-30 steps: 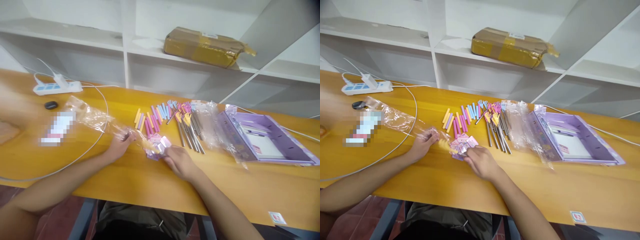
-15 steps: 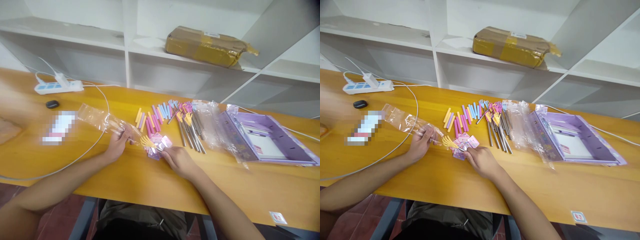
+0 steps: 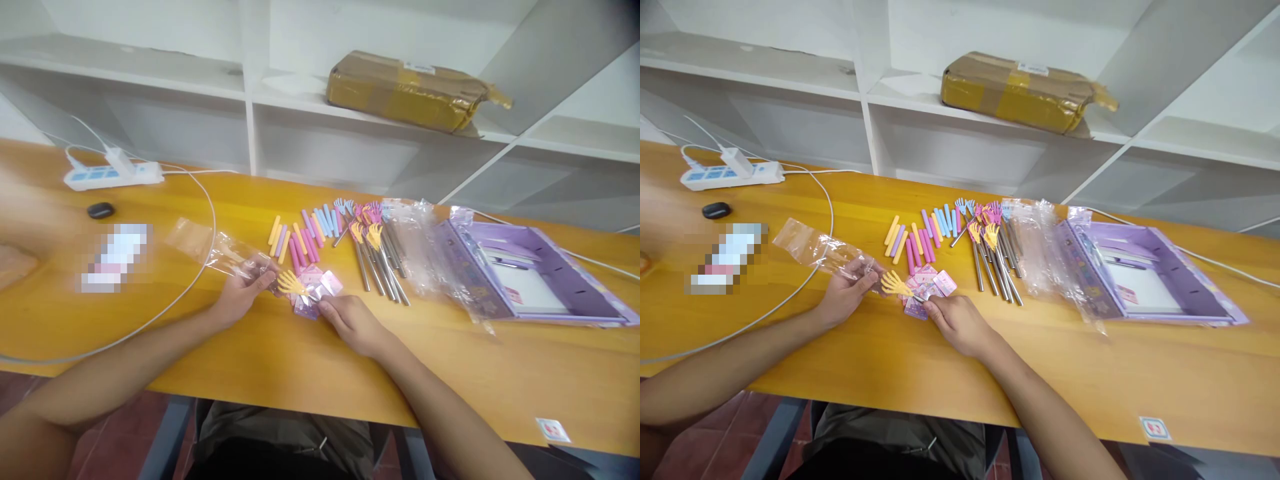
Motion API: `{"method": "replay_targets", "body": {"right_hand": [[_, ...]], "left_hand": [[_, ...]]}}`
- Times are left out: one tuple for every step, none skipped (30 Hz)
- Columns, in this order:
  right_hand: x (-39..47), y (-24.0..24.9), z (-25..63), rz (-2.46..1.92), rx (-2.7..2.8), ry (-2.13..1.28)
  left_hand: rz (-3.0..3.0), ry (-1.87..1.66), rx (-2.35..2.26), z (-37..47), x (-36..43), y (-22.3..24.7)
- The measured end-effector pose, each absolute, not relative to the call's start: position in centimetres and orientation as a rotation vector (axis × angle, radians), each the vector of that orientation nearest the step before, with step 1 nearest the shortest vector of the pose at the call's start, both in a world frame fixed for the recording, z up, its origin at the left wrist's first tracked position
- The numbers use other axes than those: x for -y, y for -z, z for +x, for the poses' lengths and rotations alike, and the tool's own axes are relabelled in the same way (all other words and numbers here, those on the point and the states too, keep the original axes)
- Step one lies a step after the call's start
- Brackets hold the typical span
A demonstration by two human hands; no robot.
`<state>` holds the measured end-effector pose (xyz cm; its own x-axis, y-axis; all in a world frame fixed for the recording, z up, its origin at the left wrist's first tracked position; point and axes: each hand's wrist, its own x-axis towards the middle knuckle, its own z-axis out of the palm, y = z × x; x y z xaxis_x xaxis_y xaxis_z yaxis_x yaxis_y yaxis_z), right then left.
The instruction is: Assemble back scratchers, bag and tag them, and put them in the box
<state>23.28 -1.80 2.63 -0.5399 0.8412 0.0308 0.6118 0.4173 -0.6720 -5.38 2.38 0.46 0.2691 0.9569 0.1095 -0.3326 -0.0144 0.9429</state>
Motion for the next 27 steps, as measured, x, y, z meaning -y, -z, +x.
{"method": "replay_targets", "body": {"right_hand": [[1.8,-2.7,23.3,-1.245,2.317,-0.87],[1.8,-2.7,23.3,-1.248,2.322,-0.861],[1.8,-2.7,23.4,-1.255,2.332,-0.846],[1.8,-2.7,23.4,-1.264,2.344,-0.821],[1.8,-2.7,23.5,-1.272,2.36,-0.791],[1.8,-2.7,23.5,-1.28,2.379,-0.755],[1.8,-2.6,23.5,-1.288,2.397,-0.716],[1.8,-2.6,23.5,-1.298,2.415,-0.676],[1.8,-2.5,23.6,-1.307,2.432,-0.637],[1.7,-2.4,23.6,-1.315,2.449,-0.602],[1.7,-2.3,23.6,-1.323,2.467,-0.573],[1.7,-2.3,23.7,-1.331,2.485,-0.55],[1.7,-2.3,23.7,-1.336,2.503,-0.534],[1.6,-2.2,23.8,-1.341,2.518,-0.521],[1.6,-2.2,23.8,-1.35,2.528,-0.515],[1.6,-2.2,23.9,-1.36,2.535,-0.514],[1.6,-2.2,23.9,-1.37,2.539,-0.515],[1.5,-2.2,23.9,-1.378,2.541,-0.519],[1.5,-2.2,24.0,-1.382,2.543,-0.527],[1.5,-2.2,24.0,-1.382,2.543,-0.537],[1.5,-2.2,24.0,-1.378,2.544,-0.547],[1.5,-2.2,24.0,-1.37,2.542,-0.553],[1.5,-2.2,24.0,-1.36,2.541,-0.562],[1.5,-2.2,24.1,-1.35,2.537,-0.568],[1.5,-2.3,24.1,-1.339,2.531,-0.573],[1.4,-2.4,24.2,-1.33,2.524,-0.574],[1.4,-2.5,24.3,-1.324,2.516,-0.575]], "left_hand": [[1.125,-1.201,-0.749,-5.4,-2.4,-0.4],[1.116,-1.226,-0.779,-5.4,-2.3,-0.4],[1.103,-1.251,-0.815,-5.4,-2.3,-0.4],[1.092,-1.268,-0.849,-5.4,-2.3,-0.4],[1.084,-1.275,-0.875,-5.3,-2.3,-0.4],[1.081,-1.275,-0.889,-5.3,-2.3,-0.4],[1.081,-1.266,-0.891,-5.3,-2.2,-0.5],[1.082,-1.247,-0.884,-5.2,-2.2,-0.5],[1.083,-1.225,-0.875,-5.2,-2.3,-0.6],[1.081,-1.199,-0.867,-5.1,-2.3,-0.7],[1.078,-1.172,-0.861,-5.1,-2.3,-0.8],[1.072,-1.145,-0.855,-5.0,-2.3,-0.9],[1.065,-1.12,-0.848,-5.0,-2.3,-0.9],[1.059,-1.099,-0.839,-5.0,-2.3,-0.9],[1.053,-1.083,-0.827,-5.0,-2.3,-0.8],[1.047,-1.07,-0.813,-5.0,-2.3,-0.7],[1.041,-1.061,-0.799,-5.0,-2.3,-0.6],[1.036,-1.053,-0.786,-5.0,-2.4,-0.5],[1.031,-1.05,-0.778,-5.0,-2.4,-0.3],[1.023,-1.043,-0.775,-5.1,-2.4,-0.3],[1.013,-1.028,-0.775,-5.1,-2.5,-0.3],[1.0,-1.008,-0.775,-5.1,-2.5,-0.3],[0.983,-0.987,-0.769,-5.1,-2.5,-0.5],[0.961,-0.967,-0.754,-5.0,-2.5,-0.6],[0.931,-0.952,-0.731,-5.0,-2.5,-0.9],[0.897,-0.943,-0.705,-5.0,-2.5,-1.1],[0.857,-0.947,-0.683,-4.9,-2.5,-1.3]]}}
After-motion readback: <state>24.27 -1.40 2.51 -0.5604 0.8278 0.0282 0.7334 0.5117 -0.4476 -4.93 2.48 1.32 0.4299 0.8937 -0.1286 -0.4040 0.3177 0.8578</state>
